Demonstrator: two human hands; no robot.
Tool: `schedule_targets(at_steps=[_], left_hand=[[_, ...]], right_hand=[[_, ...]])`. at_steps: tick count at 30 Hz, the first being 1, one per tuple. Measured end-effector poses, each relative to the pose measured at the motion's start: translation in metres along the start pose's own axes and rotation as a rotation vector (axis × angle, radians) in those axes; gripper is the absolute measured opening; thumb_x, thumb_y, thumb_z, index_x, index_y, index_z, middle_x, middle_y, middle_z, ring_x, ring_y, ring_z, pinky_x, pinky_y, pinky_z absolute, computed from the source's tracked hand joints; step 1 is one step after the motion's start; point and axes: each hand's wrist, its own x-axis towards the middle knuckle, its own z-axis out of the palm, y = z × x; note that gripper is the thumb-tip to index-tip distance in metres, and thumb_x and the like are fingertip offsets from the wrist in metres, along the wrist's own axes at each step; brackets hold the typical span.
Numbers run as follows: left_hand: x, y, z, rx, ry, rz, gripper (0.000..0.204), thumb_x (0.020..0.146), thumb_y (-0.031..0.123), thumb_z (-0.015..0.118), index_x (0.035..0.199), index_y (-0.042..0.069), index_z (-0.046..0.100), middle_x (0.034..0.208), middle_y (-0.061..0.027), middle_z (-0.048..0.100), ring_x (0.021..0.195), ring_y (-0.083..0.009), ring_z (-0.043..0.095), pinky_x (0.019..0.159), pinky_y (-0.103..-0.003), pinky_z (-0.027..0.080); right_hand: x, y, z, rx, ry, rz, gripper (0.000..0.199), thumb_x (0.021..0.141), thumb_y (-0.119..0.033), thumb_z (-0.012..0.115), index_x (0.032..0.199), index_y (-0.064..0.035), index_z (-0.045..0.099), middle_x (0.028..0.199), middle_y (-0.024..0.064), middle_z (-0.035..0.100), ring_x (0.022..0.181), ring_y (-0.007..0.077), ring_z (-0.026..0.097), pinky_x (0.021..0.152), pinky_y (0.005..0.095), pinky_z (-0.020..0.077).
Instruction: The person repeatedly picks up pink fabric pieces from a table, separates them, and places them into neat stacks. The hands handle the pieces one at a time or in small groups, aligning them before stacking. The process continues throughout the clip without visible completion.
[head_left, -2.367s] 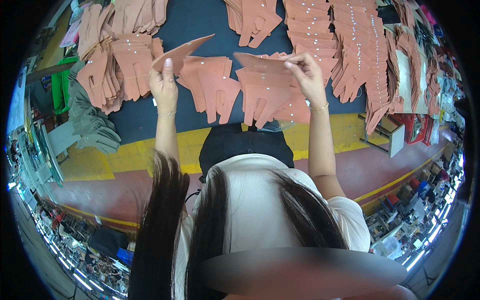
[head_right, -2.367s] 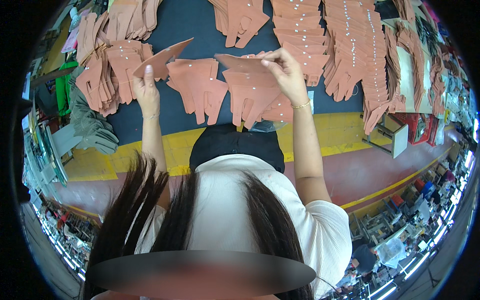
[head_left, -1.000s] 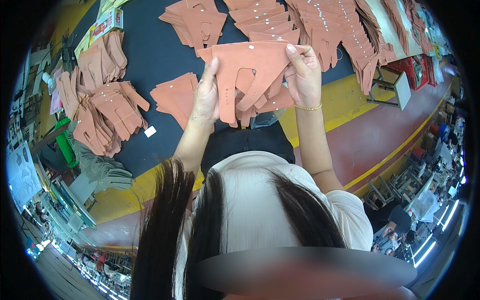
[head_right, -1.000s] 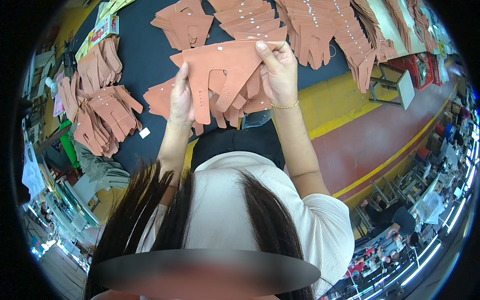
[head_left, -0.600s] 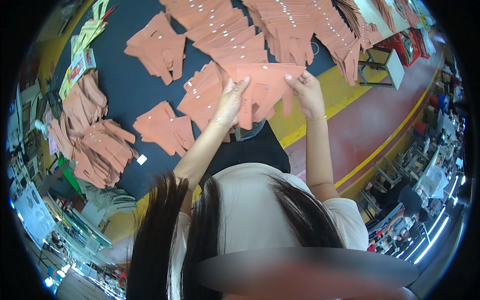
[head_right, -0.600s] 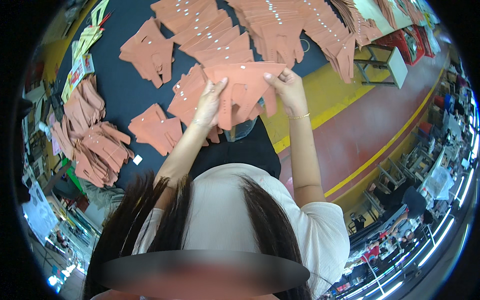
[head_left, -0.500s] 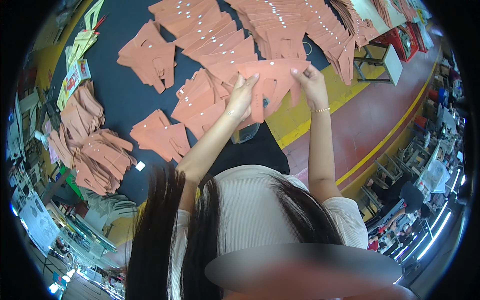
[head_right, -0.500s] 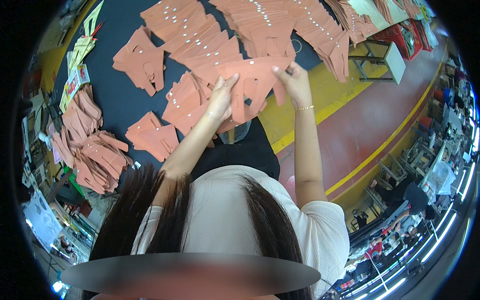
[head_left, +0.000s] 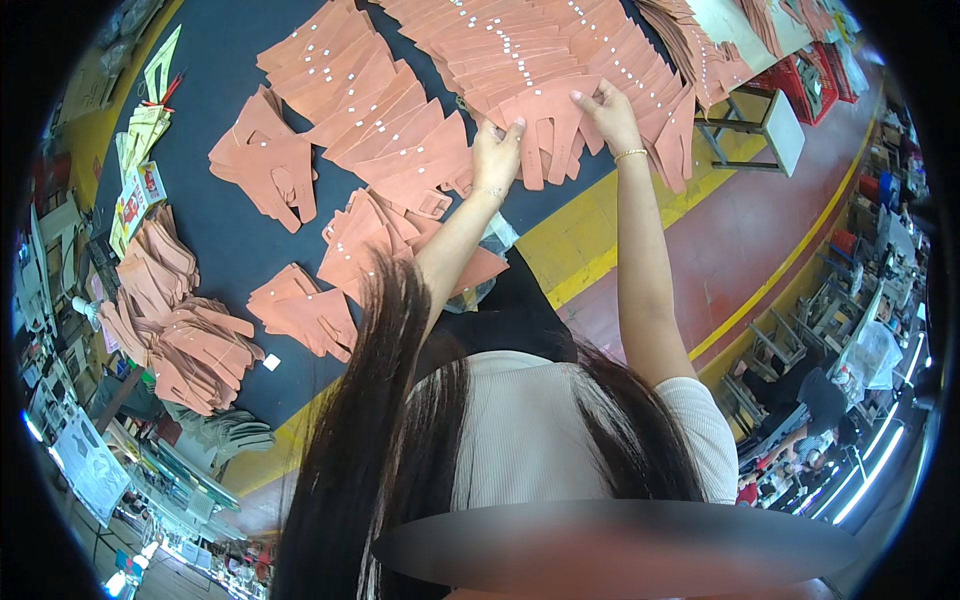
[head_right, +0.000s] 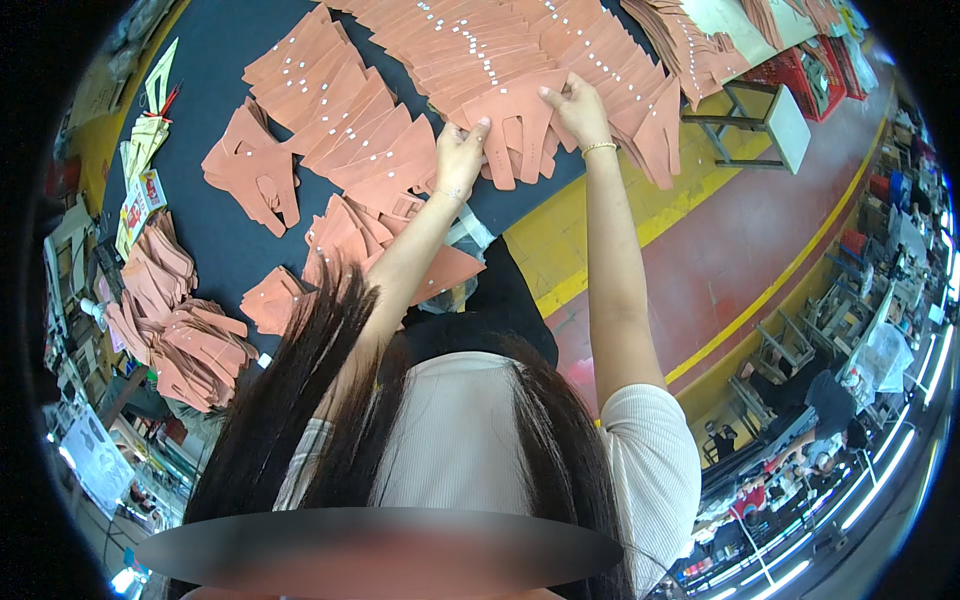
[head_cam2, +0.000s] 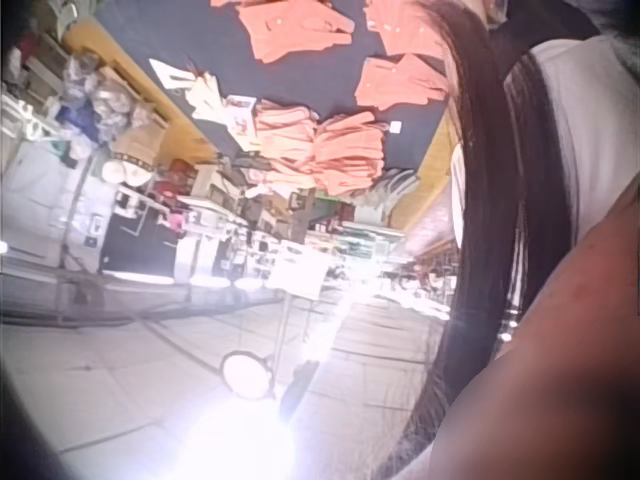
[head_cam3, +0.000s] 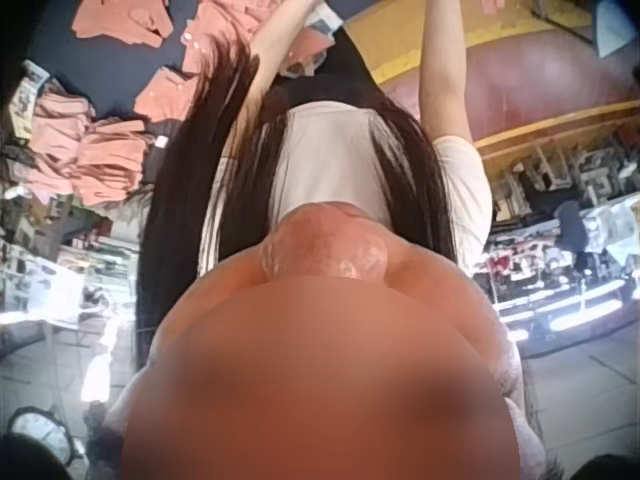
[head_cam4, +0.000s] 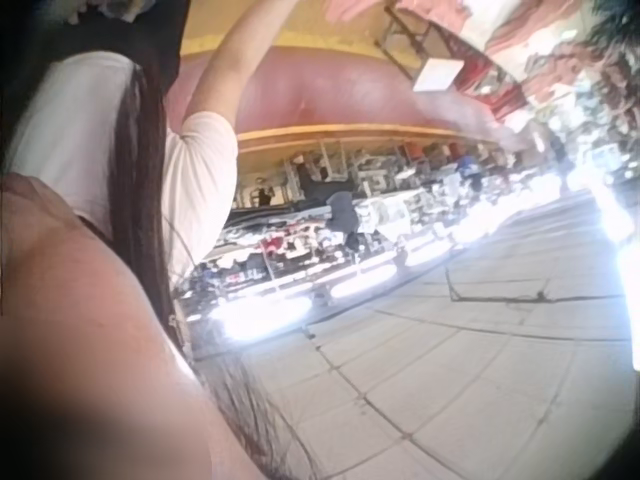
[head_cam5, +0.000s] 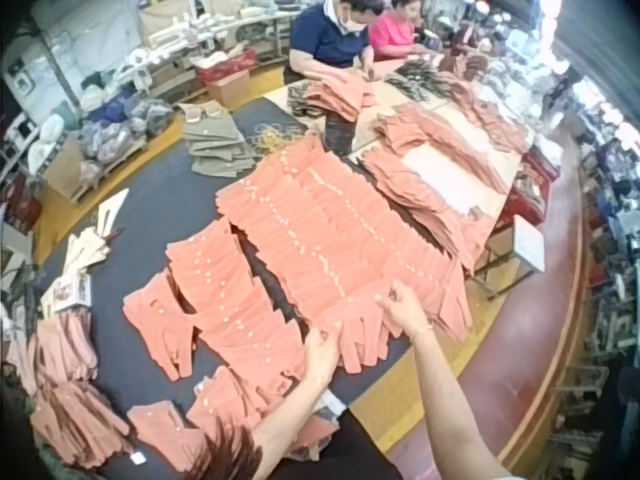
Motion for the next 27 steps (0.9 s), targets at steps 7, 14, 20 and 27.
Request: schedule_targets(at_steps=[7, 14, 20, 27], left_hand=[[0.005, -0.007, -0.01, 0.312, 0.032, 0.064, 0.03, 0.09, 0.021, 0.064, 0.107, -0.003, 0.059, 0.079, -0.0113, 0.066, 0.069, -0.0166, 0.062, 0.062, -0.033, 0.048], [-0.002, 0.012, -0.008, 0.478, 0.057, 0.134, 0.031, 0.091, 0.023, 0.063, 0.108, -0.002, 0.058, 0.076, -0.0095, 0.065, 0.065, -0.015, 0.057, 0.064, -0.032, 0.048], [0.0, 0.025, -0.007, 0.614, 0.028, 0.118, 0.041, 0.09, 0.027, 0.061, 0.113, -0.005, 0.049, 0.087, -0.0246, 0.066, 0.084, -0.0405, 0.065, 0.075, -0.047, 0.05], [-0.071, 0.019, -0.055, 0.618, 0.0, 0.075, 0.05, 0.09, 0.033, 0.065, 0.114, -0.003, 0.04, 0.084, -0.0159, 0.061, 0.079, -0.0284, 0.063, 0.073, -0.039, 0.049]], right_hand=[[0.001, 0.003, 0.011, -0.115, 0.091, -0.065, 0.02, 0.086, -0.011, 0.069, 0.102, 0.0008, 0.062, 0.091, 0.0065, 0.068, 0.082, 0.0104, 0.061, 0.075, 0.0261, 0.0488], [-0.002, 0.004, 0.014, -0.174, 0.169, -0.086, 0.024, 0.082, -0.015, 0.073, 0.095, 0.0018, 0.062, 0.083, 0.0098, 0.068, 0.076, 0.016, 0.063, 0.071, 0.0301, 0.0494], [-0.009, -0.002, 0.019, -0.414, 0.326, -0.221, 0.046, 0.078, -0.014, 0.076, 0.115, 0.0007, 0.054, 0.1, 0.0148, 0.058, 0.08, 0.0268, 0.06, 0.077, 0.0364, 0.0494], [-0.071, -0.04, 0.076, -0.548, 0.509, -0.614, 0.049, 0.079, -0.009, 0.072, 0.122, -0.0012, 0.051, 0.108, 0.0169, 0.052, 0.09, 0.0309, 0.058, 0.082, 0.0376, 0.0477]])
